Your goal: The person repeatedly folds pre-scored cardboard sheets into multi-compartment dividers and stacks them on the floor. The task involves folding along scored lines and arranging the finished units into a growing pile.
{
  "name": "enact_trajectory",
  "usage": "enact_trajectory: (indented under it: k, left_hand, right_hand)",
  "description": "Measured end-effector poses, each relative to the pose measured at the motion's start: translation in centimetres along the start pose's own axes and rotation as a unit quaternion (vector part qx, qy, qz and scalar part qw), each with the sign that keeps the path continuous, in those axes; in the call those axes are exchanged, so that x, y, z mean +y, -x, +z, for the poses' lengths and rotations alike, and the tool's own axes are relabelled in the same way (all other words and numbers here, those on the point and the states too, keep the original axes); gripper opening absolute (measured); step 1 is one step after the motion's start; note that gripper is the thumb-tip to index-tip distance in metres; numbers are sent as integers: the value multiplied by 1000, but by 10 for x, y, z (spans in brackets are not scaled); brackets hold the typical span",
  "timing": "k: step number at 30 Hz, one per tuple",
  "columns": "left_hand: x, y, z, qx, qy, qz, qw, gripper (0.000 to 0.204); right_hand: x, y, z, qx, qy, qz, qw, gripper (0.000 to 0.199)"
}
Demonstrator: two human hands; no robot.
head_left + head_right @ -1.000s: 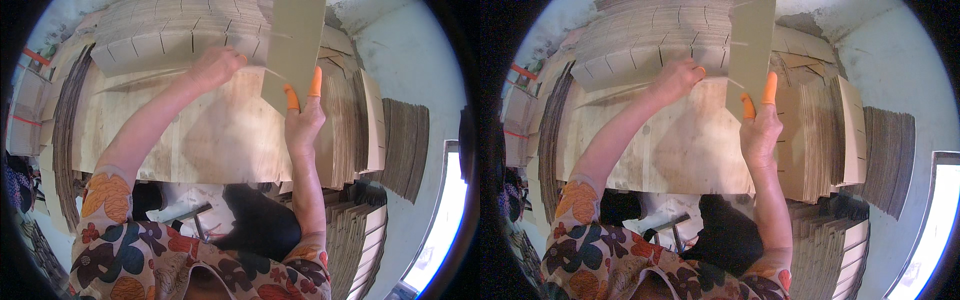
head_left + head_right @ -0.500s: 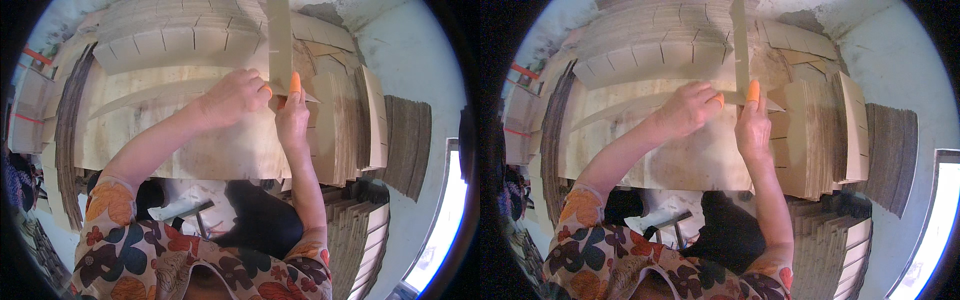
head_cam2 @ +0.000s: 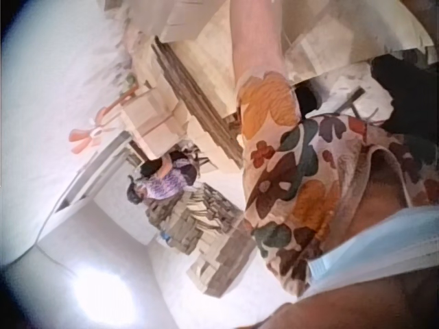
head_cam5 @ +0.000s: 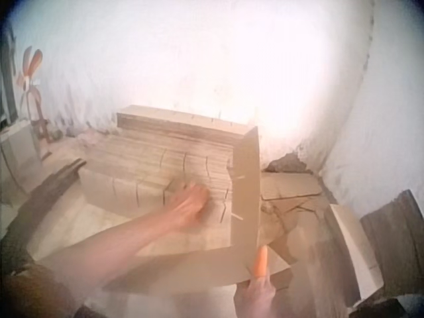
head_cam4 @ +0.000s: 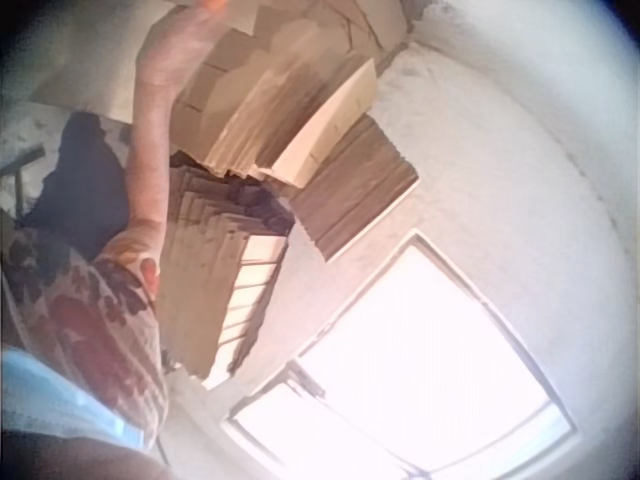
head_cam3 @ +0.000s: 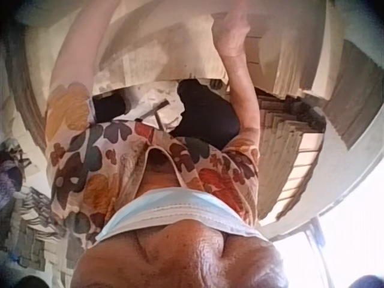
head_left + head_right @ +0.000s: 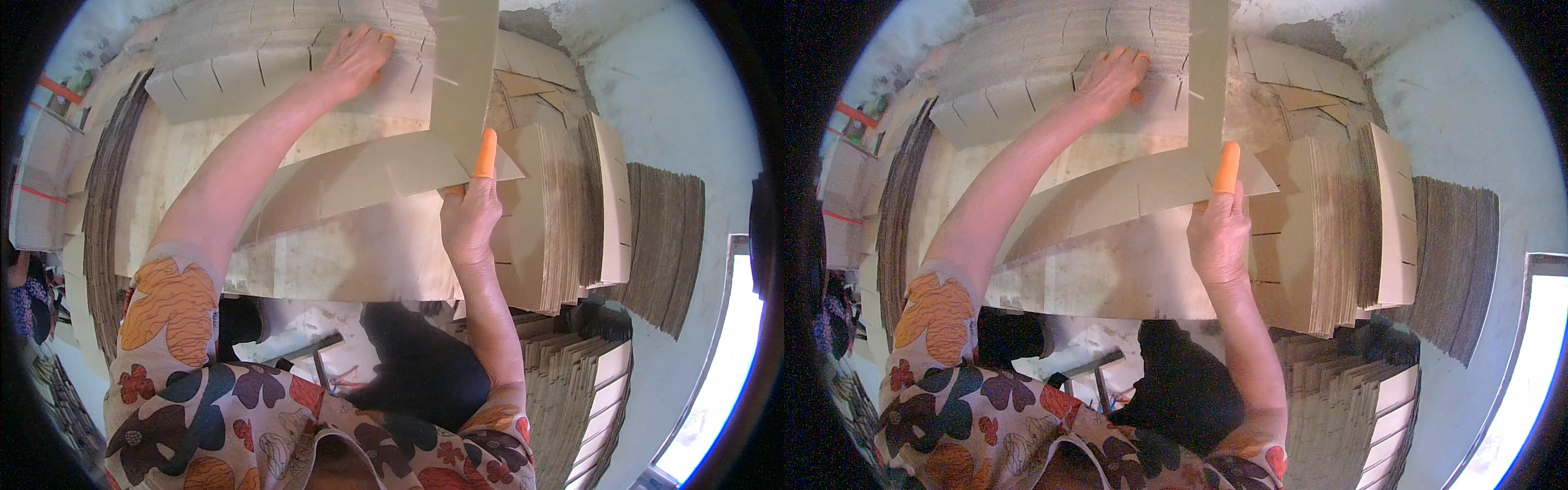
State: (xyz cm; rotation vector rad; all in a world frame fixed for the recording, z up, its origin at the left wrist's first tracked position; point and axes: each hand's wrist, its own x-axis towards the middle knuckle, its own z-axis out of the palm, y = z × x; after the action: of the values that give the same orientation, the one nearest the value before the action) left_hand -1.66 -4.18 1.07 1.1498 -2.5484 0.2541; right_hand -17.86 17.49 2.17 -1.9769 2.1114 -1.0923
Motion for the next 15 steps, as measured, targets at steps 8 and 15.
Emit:
enact_trajectory:
  k: [8,15]
  left_hand:
    - [-3,14,-5,28,57,42,997,12]
    - [1,11,-14,-16,56,27,998,8]
  right_hand:
    - [4,3,2,16,-39,-11,999,78]
    - [7,6,1,6,-29,-4,1000,77]
